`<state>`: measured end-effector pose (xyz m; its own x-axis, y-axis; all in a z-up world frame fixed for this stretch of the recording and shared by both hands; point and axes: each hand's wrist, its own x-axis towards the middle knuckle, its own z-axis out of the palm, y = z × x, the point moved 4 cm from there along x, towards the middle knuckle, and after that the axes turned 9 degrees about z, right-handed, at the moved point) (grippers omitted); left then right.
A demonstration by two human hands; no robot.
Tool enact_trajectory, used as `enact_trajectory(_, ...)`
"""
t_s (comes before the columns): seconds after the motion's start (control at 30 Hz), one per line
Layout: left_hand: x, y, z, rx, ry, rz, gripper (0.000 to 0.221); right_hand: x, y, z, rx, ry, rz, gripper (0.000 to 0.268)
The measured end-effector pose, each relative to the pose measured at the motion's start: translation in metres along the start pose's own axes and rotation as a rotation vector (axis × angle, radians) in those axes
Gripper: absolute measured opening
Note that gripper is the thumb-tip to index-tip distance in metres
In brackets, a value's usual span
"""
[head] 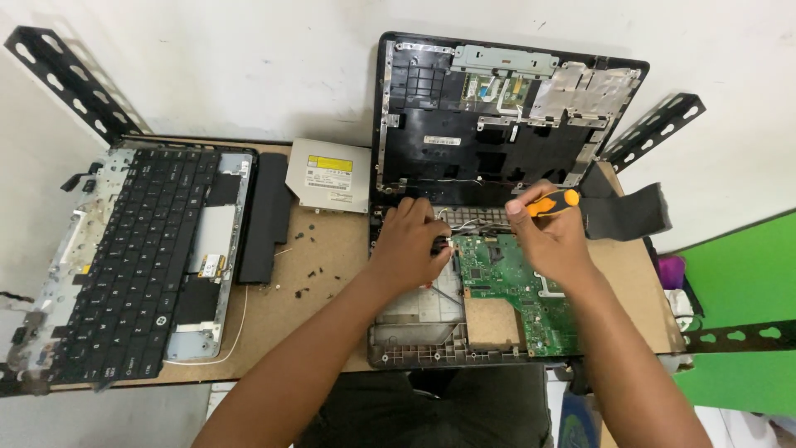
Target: Disassembling or assembling a laptop by removing or installing screws on the motherboard and chassis using a screwdriver
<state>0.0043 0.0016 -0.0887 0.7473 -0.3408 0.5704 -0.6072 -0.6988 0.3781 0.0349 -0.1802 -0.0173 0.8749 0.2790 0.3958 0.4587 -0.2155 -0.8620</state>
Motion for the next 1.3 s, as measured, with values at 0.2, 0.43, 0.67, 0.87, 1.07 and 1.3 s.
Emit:
enact_trajectory(0.2,0.002,-0.002,-0.001,-0.032,-0.024,-0.024,0.023,0.019,-0.049,0.018,-0.057,-0.115,0.04,0.012)
enact_trajectory(0.43,0.001,0.0,-0.003,-0.049,-0.029,-0.02,0.022,0.026,-0.032,0.018,-0.135,-0.061,0.042,0.033)
enact_trajectory(0.67,0.0,0.001,-0.004,-0.068,-0.009,-0.017,0.022,0.02,-0.075,0.03,-0.197,0.024,-0.147,0.066)
enact_trajectory(0.87,0.001,0.001,-0.007,-0.125,0.006,-0.05,0.015,0.015,-0.058,0.034,-0.214,0.085,-0.277,0.059)
enact_trajectory(1.07,0.004,0.0,-0.01,-0.177,0.035,-0.081,0.013,0.012,-0.045,0.029,-0.183,0.146,-0.368,0.056)
enact_trajectory(1.3,0.006,0.0,-0.012,-0.152,0.022,-0.079,0.013,0.006,-0.025,0.031,-0.057,0.274,-0.376,0.072)
